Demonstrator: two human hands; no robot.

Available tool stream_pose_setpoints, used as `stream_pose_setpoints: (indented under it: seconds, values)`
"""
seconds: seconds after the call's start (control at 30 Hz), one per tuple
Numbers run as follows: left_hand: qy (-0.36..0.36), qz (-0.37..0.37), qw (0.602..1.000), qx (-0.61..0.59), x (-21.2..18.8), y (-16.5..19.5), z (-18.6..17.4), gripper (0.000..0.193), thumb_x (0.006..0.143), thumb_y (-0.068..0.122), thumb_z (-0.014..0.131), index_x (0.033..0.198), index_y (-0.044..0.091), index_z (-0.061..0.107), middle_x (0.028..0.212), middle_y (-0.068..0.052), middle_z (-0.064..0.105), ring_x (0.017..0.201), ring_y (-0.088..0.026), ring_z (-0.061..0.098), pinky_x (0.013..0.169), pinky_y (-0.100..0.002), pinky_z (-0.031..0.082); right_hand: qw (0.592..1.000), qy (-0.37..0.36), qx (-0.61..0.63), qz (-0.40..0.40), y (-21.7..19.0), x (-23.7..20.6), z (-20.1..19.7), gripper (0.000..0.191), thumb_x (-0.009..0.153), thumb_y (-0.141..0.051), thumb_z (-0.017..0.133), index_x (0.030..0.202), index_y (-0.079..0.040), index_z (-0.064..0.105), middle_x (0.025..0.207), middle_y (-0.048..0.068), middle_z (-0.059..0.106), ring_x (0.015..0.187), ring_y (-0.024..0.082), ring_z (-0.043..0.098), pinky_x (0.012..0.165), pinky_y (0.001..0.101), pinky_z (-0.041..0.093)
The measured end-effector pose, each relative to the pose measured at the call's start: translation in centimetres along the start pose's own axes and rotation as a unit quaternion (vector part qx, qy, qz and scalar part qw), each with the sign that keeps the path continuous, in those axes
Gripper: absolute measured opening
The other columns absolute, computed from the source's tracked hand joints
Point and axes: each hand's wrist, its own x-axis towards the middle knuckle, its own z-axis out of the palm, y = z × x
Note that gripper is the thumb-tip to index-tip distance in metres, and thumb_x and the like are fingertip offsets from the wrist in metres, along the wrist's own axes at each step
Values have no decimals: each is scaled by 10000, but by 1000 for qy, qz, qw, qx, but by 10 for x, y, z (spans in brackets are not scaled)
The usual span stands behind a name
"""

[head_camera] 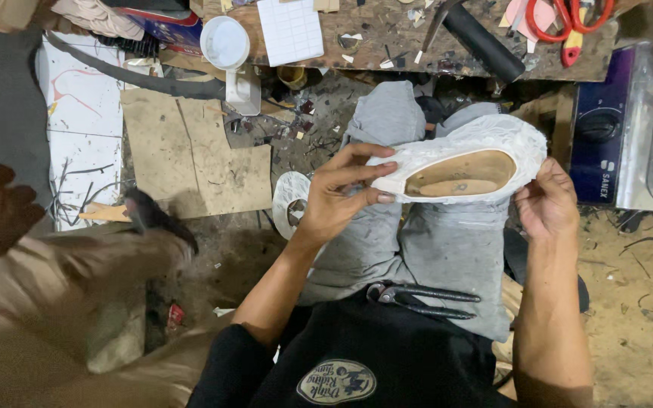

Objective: The person sits on the floor and pulls a white fabric shoe upper over a wooden shoe last, smoothing and pressing it into place. They use pincers to grip the upper and a hammer to tap and set it around the last, turning the shoe to work different sides.

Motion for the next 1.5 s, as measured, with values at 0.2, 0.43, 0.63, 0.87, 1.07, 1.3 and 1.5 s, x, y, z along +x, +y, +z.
stream_pose_setpoints:
  seconds: [0.2, 0.43, 0.63, 0.87, 1.07, 1.3, 1.5]
  values:
    - [-27, 18, 999, -16, 5, -5, -5, 433, 872, -96, 791, 1269, 66, 732, 1425, -88, 582, 1220, -166, 622, 932, -282, 582, 1000, 19, -5, 6, -8, -2, 17, 224, 1072, -182, 648, 1223, -17, 656, 1219, 73, 716, 1072, 160, 692, 945, 290, 558]
    - [-26, 8, 999, -29, 2, -13, -9, 452, 876, -156, 739, 1267, 70, 724, 1440, -107, 560, 1290, -206, 617, 965, -317, 609, 999, -28, 13, -17, -9, -2, 8, 171, 1133, -114, 661, 987, -31, 631, 1083, 83, 715, 920, 161, 671, 831, 288, 532]
    - [-25, -19, 996, -89, 6, -30, -15, 479, 870, -162, 758, 1285, 76, 725, 1457, -113, 559, 1136, -136, 630, 909, -281, 602, 1000, -4, 21, -7, -8, -1, -2, 114, 1116, -103, 666, 1022, -47, 636, 1046, 71, 716, 936, 157, 674, 807, 276, 532]
    - [-37, -23, 997, -68, 5, -33, -21, 470, 892, -159, 745, 1287, 96, 729, 1456, -107, 564, 1092, -108, 632, 860, -251, 594, 1000, 0, 12, -11, -8, -1, -2, 104, 1122, -123, 666, 1056, -43, 656, 1043, 77, 725, 935, 162, 680, 828, 284, 538]
    - [-29, 10, 997, -65, 9, -23, -10, 474, 867, -132, 779, 1280, 95, 727, 1440, -101, 583, 1169, -128, 627, 861, -248, 595, 999, -17, 36, -7, -4, 5, -6, 135, 1136, -112, 656, 1133, 23, 667, 1155, 113, 720, 1012, 179, 683, 937, 314, 543]
    - [-22, 1, 999, -31, 6, -7, 4, 491, 836, -118, 801, 1275, 82, 710, 1425, -81, 573, 1300, -190, 607, 997, -322, 590, 998, -37, 59, 11, 2, 10, 1, 264, 1104, -143, 637, 1274, 58, 648, 1295, 154, 698, 1192, 241, 677, 1097, 387, 533]
    - [13, -50, 999, -9, 6, -2, -2, 440, 838, -106, 740, 1240, 74, 735, 1418, -73, 593, 1245, -215, 637, 990, -340, 584, 999, -18, 33, 2, 2, 4, -1, 238, 1058, -113, 628, 1239, 40, 660, 1263, 130, 706, 1182, 216, 683, 1103, 360, 537]
